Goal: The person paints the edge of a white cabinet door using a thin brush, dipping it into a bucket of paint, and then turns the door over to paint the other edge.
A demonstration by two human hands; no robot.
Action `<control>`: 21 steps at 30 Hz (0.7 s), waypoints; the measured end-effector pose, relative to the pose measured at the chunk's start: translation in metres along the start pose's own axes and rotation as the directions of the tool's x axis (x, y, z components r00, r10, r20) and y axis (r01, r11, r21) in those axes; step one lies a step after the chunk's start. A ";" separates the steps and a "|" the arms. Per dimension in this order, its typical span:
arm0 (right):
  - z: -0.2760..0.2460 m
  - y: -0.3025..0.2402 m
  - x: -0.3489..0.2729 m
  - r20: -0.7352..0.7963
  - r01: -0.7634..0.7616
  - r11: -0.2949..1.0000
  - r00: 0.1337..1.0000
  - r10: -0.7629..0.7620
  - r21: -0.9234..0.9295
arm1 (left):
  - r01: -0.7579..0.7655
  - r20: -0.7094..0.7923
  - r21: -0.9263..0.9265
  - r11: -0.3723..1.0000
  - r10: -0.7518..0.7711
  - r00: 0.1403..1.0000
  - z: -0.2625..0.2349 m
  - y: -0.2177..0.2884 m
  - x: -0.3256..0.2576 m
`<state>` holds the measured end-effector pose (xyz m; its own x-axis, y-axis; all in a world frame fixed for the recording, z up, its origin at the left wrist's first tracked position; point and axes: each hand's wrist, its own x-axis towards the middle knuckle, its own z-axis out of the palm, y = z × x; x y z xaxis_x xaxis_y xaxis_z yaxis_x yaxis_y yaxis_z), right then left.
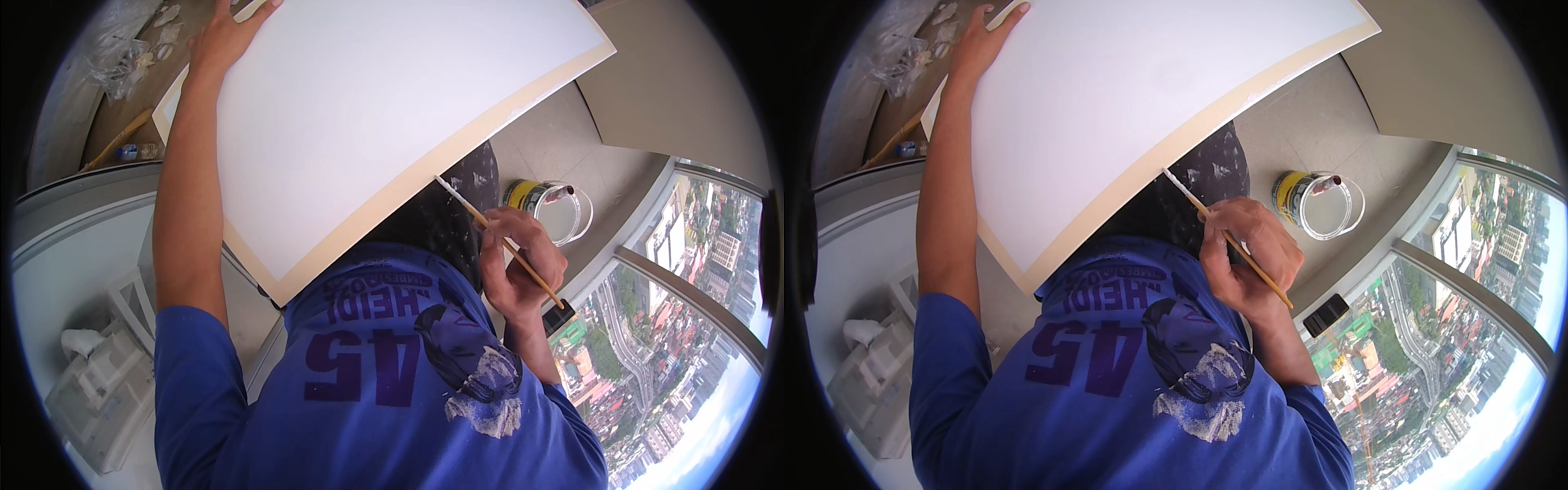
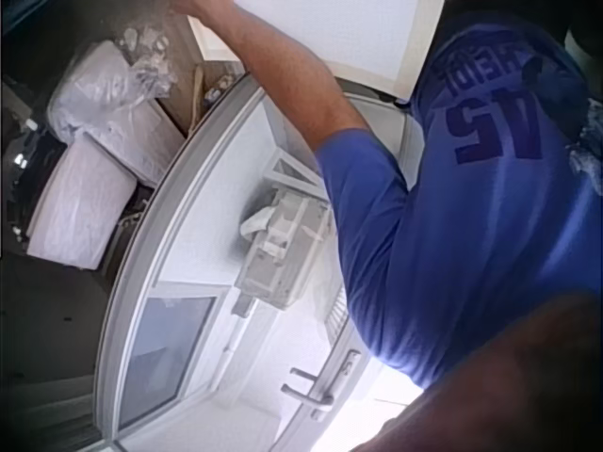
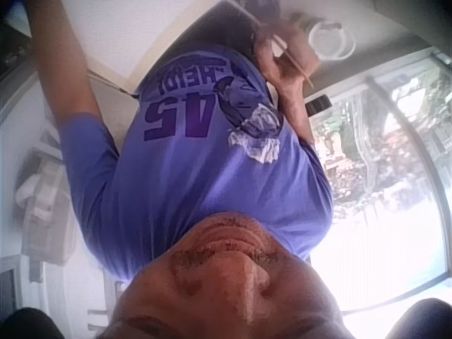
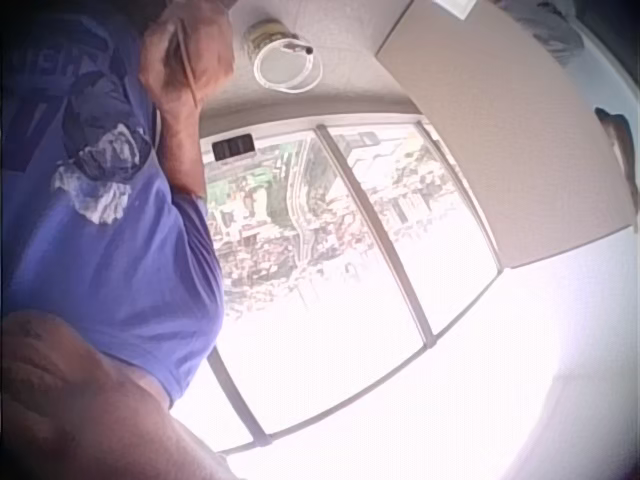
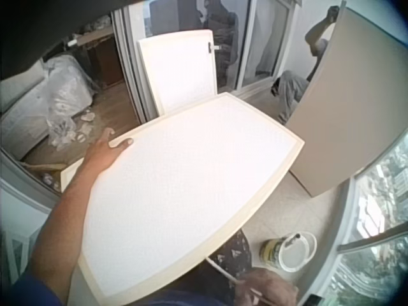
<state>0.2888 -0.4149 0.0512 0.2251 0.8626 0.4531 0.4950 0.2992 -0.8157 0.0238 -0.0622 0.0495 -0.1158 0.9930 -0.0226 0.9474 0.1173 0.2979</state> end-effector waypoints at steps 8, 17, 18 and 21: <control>-0.006 0.005 0.004 -0.023 0.020 0.999 1.000 -0.020 -0.033 | -0.048 -0.019 0.001 0.999 0.048 0.999 0.004 -0.009 0.008; -0.005 0.007 0.004 -0.048 -0.030 0.996 0.998 0.027 -0.078 | -0.057 -0.028 0.009 0.998 0.057 0.998 0.002 -0.005 0.004; -0.005 0.008 0.004 -0.063 -0.034 0.996 0.998 0.029 -0.077 | -0.065 -0.030 0.018 0.998 0.066 0.997 0.003 -0.008 0.008; -0.005 0.005 0.003 -0.021 -0.008 0.998 1.000 0.007 -0.055 | -0.085 -0.059 0.044 0.995 0.088 0.994 0.008 -0.011 0.010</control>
<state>0.2967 -0.4126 0.0504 0.2459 0.8559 0.4550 0.5387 0.2695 -0.7982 0.0141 -0.0533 0.0384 -0.0495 0.9970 0.0600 0.9661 0.0326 0.2562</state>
